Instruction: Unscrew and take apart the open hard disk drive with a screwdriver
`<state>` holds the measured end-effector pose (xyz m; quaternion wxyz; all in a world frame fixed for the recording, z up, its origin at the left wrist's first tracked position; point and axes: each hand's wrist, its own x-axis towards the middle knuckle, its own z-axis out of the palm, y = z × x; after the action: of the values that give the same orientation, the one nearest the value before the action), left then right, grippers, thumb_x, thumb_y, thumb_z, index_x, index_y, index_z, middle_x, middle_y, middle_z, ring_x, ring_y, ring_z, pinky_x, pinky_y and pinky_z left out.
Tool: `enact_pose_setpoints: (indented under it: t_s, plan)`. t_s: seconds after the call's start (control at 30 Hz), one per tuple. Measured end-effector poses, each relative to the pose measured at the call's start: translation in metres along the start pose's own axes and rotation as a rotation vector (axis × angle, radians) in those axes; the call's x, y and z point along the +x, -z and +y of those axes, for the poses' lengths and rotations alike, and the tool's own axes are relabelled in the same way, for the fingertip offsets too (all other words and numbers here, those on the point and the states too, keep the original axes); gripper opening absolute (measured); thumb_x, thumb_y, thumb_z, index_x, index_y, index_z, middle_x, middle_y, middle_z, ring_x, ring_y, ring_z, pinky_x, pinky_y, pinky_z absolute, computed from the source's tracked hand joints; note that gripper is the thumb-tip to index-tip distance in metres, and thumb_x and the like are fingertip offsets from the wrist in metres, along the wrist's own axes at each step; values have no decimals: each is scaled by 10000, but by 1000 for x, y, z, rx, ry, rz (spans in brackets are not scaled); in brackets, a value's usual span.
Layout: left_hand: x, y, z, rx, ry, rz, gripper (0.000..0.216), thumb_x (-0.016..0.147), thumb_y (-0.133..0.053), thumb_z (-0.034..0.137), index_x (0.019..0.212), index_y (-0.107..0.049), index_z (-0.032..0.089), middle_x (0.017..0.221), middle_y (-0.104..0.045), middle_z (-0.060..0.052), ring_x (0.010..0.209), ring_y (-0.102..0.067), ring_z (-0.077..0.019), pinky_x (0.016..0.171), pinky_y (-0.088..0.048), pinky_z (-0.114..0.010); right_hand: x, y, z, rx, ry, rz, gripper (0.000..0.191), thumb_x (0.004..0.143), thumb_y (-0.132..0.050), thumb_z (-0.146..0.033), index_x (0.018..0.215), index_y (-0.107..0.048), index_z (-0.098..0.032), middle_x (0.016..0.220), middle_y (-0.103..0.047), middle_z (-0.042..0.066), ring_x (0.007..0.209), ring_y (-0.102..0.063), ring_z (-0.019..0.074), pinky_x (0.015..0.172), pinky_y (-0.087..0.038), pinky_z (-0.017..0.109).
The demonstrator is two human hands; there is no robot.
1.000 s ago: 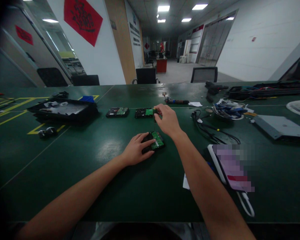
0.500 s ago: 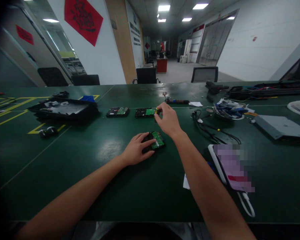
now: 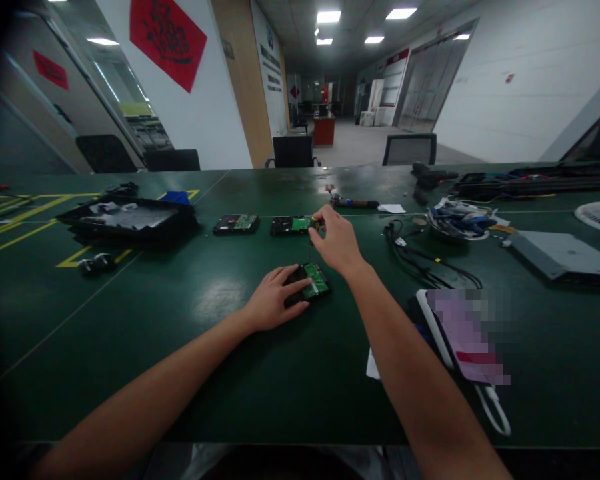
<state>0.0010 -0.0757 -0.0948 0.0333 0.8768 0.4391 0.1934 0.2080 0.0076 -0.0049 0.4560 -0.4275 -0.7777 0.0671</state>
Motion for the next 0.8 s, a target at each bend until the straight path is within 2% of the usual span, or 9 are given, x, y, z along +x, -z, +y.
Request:
enact_pose_setpoints:
  t_s: [0.13, 0.4, 0.6, 0.8]
  plan:
    - [0, 0, 0, 0, 2, -1, 570, 919, -600, 556, 1441, -586, 327, 1592, -382, -123, 1419, -403, -377, 1141, -373, -577, 0, 0, 1, -22, 43, -9, 175, 877, -625, -244, 1051, -605, -233, 985, -669, 70, 892, -648, 237, 848, -529, 417]
    - [0, 0, 0, -3, 3, 4, 570, 919, -601, 561, 1441, -584, 331, 1595, -384, -112, 1421, -399, -374, 1136, -381, -581, 0, 0, -3, 21, -4, 10, 146, 866, -637, -248, 1001, -584, -237, 1014, -690, 71, 891, -662, 233, 824, -541, 400]
    - [0, -1, 0, -7, -3, 8, 576, 912, -612, 555, 1438, -591, 321, 1588, -391, -123, 1415, -406, -376, 1141, -375, -580, 0, 1, -2, -8, 43, -7, 162, 877, -620, -250, 1037, -632, -228, 990, -696, 76, 896, -668, 244, 858, -532, 423]
    - [0, 0, 1, -2, 0, 8, 573, 912, -617, 542, 1440, -589, 321, 1585, -394, -128, 1416, -408, -373, 1142, -375, -573, 0, 1, -4, -3, -16, 22, 163, 863, -649, -269, 1014, -600, -233, 1014, -710, 72, 923, -679, 254, 837, -534, 412]
